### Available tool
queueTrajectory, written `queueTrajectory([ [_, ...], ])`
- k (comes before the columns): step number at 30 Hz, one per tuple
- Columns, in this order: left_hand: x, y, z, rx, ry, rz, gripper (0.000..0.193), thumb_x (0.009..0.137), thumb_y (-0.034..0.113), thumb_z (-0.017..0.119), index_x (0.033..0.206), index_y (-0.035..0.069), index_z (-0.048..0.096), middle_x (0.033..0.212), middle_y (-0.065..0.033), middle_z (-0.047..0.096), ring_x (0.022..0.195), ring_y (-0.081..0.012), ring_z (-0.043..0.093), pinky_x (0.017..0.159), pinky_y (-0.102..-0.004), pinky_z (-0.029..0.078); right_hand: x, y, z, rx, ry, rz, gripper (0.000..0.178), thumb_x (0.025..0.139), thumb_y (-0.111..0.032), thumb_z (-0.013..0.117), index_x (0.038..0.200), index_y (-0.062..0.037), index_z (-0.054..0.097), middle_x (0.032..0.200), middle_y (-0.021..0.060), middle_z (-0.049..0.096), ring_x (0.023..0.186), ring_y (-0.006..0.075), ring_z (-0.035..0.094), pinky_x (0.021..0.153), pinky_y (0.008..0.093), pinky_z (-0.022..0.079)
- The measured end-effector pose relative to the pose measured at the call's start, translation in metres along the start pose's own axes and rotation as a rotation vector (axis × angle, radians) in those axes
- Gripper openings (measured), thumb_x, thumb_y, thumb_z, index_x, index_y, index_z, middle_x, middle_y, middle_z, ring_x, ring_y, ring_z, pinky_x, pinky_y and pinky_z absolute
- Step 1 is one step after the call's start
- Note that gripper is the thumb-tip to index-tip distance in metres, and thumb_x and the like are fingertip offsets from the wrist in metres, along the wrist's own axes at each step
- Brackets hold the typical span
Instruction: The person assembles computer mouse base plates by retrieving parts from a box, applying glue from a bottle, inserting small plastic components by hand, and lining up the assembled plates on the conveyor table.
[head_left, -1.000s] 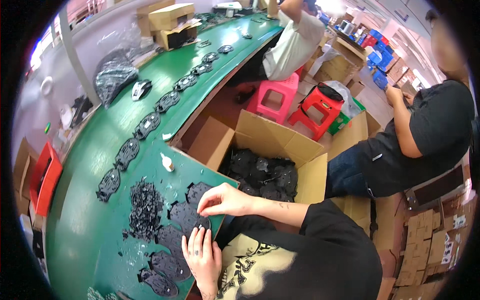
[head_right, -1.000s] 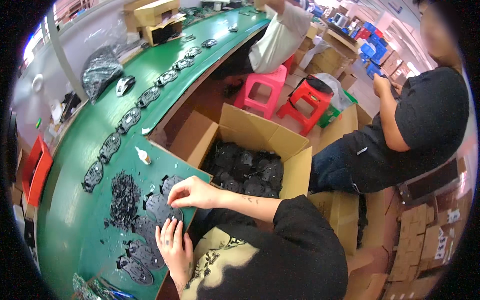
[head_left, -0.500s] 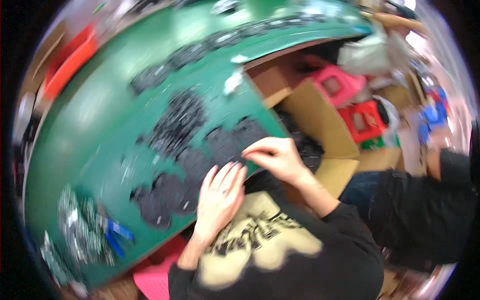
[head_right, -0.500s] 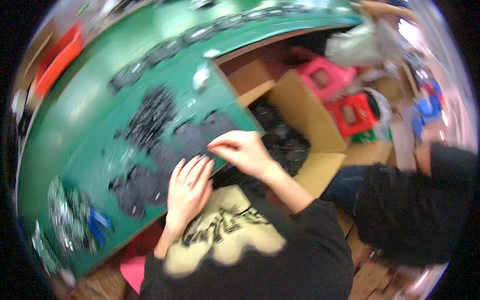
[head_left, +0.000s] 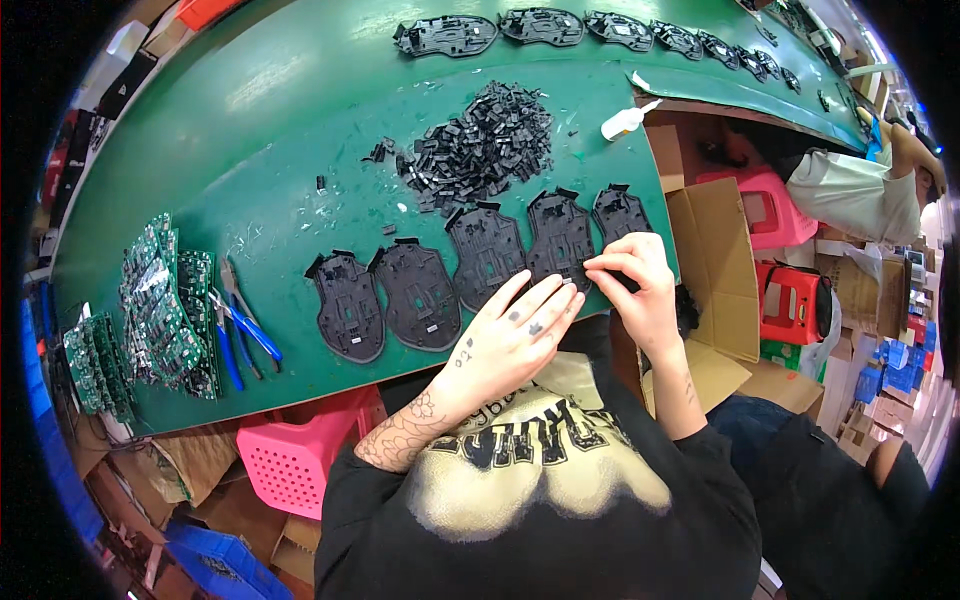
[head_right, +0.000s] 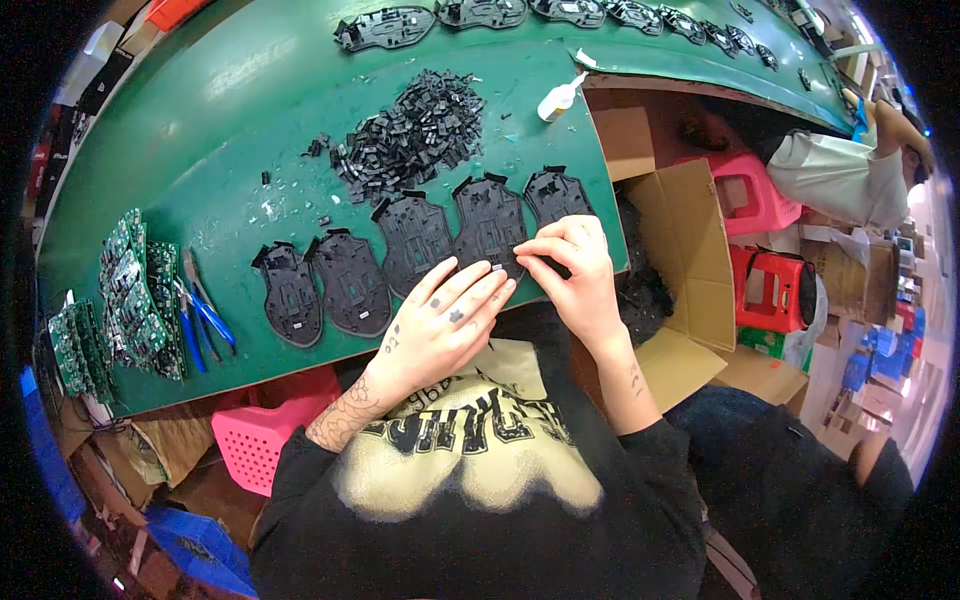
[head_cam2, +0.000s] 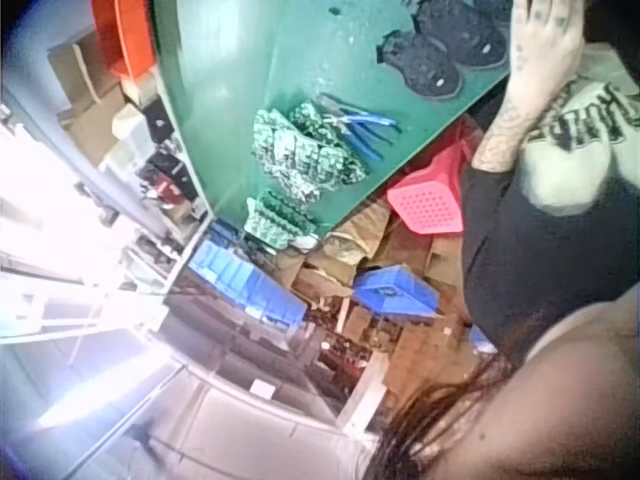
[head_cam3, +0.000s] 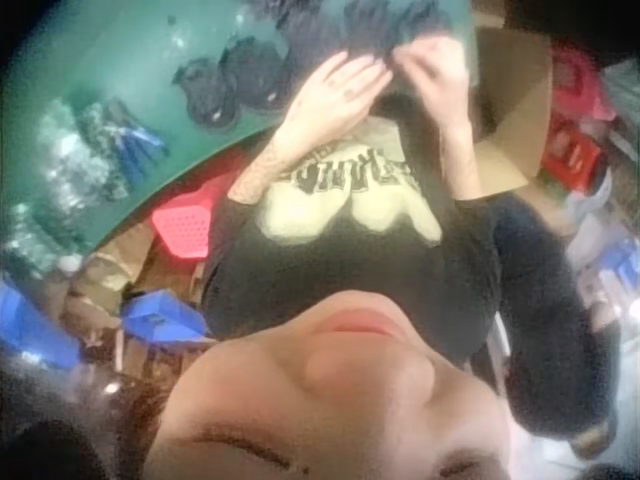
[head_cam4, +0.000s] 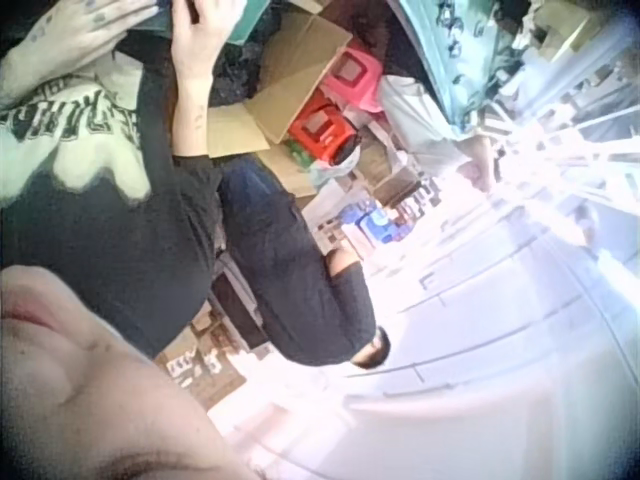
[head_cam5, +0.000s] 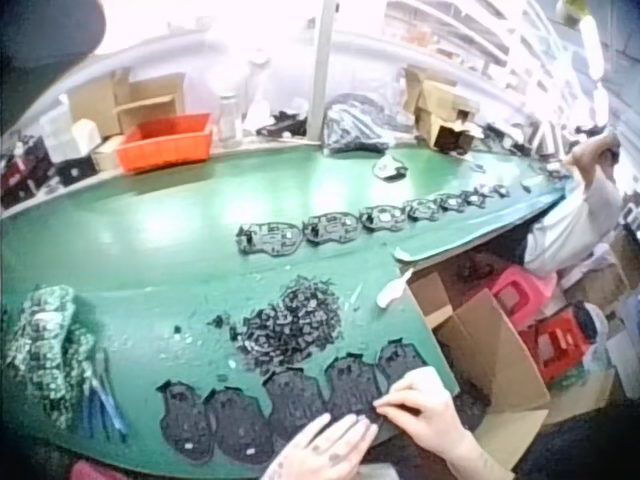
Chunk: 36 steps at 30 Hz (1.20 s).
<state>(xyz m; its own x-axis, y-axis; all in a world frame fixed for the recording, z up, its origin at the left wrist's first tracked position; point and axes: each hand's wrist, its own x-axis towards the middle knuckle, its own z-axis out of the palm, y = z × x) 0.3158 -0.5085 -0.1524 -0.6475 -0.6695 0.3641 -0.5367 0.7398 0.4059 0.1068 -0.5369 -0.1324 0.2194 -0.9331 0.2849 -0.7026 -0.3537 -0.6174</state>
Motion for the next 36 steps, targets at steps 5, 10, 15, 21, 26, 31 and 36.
queueTrajectory([
  [5, 0.002, 0.0, -0.001, -0.005, -0.058, -0.005, 0.05, 0.081, 0.013, 0.058, 0.128, 0.001, 0.056, 0.132, -0.0109, 0.054, 0.128, -0.0225, 0.048, 0.109, -0.0443, 0.036, 0.0, 0.0, 0.0, 0.01, -0.006, 0.023, 0.014, 0.071, -0.004, 0.076, 0.084, -0.0072, 0.07, 0.084, 0.0045, 0.062, 0.09, 0.0232, 0.056, 0.081, 0.0342, 0.045],
  [10, 0.005, -0.001, -0.005, -0.017, -0.082, -0.004, 0.052, 0.081, 0.012, 0.057, 0.131, 0.001, 0.053, 0.134, -0.0108, 0.053, 0.13, -0.0222, 0.047, 0.11, -0.0445, 0.036, 0.003, 0.001, -0.002, 0.025, -0.021, 0.053, 0.013, 0.073, -0.005, 0.076, 0.084, -0.0073, 0.069, 0.086, 0.0045, 0.062, 0.093, 0.0241, 0.056, 0.083, 0.0352, 0.045],
  [15, 0.005, -0.002, -0.003, -0.014, -0.113, -0.001, 0.053, 0.081, 0.011, 0.055, 0.133, 0.0, 0.052, 0.135, -0.0107, 0.052, 0.132, -0.0222, 0.045, 0.11, -0.045, 0.036, 0.015, -0.01, -0.008, -0.082, -0.096, 0.055, 0.012, 0.074, -0.004, 0.072, 0.081, -0.006, 0.063, 0.082, 0.0062, 0.059, 0.084, 0.0254, 0.053, 0.076, 0.0362, 0.044],
  [21, 0.005, -0.002, -0.004, 0.044, -0.078, 0.014, 0.049, 0.079, 0.012, 0.062, 0.127, 0.005, 0.059, 0.134, -0.0075, 0.054, 0.13, -0.0189, 0.048, 0.108, -0.0443, 0.037, 0.034, -0.017, -0.016, -0.091, -0.282, 0.093, 0.014, 0.072, -0.002, 0.071, 0.079, -0.0051, 0.059, 0.075, 0.0052, 0.057, 0.084, 0.0239, 0.052, 0.077, 0.0339, 0.043],
  [26, 0.004, -0.002, 0.0, 0.03, -0.084, 0.011, 0.048, 0.08, 0.012, 0.062, 0.127, 0.005, 0.059, 0.134, -0.0072, 0.054, 0.13, -0.0191, 0.047, 0.108, -0.0444, 0.037, 0.05, -0.02, -0.019, -0.161, -0.404, 0.146, 0.01, 0.071, -0.003, 0.071, 0.075, -0.0055, 0.061, 0.07, 0.0035, 0.058, 0.081, 0.023, 0.053, 0.076, 0.034, 0.044],
  [31, 0.005, -0.003, -0.003, 0.039, -0.094, 0.019, 0.053, 0.078, 0.014, 0.063, 0.13, 0.004, 0.056, 0.134, -0.0078, 0.054, 0.132, -0.0203, 0.046, 0.109, -0.045, 0.035, 0.056, -0.02, -0.025, -0.159, -0.399, 0.068, 0.006, 0.072, -0.006, 0.071, 0.077, -0.0043, 0.068, 0.071, 0.0058, 0.06, 0.075, 0.024, 0.057, 0.071, 0.0342, 0.048],
  [36, 0.001, -0.004, 0.0, 0.08, -0.081, 0.034, 0.058, 0.076, 0.018, 0.063, 0.131, 0.002, 0.055, 0.135, -0.0075, 0.053, 0.133, -0.0206, 0.044, 0.111, -0.0459, 0.032, 0.095, -0.028, -0.01, 0.045, -0.077, 0.056, 0.012, 0.083, -0.007, 0.068, 0.092, 0.0001, 0.067, 0.081, 0.0086, 0.062, 0.071, 0.0172, 0.06, 0.067, 0.0292, 0.047],
])
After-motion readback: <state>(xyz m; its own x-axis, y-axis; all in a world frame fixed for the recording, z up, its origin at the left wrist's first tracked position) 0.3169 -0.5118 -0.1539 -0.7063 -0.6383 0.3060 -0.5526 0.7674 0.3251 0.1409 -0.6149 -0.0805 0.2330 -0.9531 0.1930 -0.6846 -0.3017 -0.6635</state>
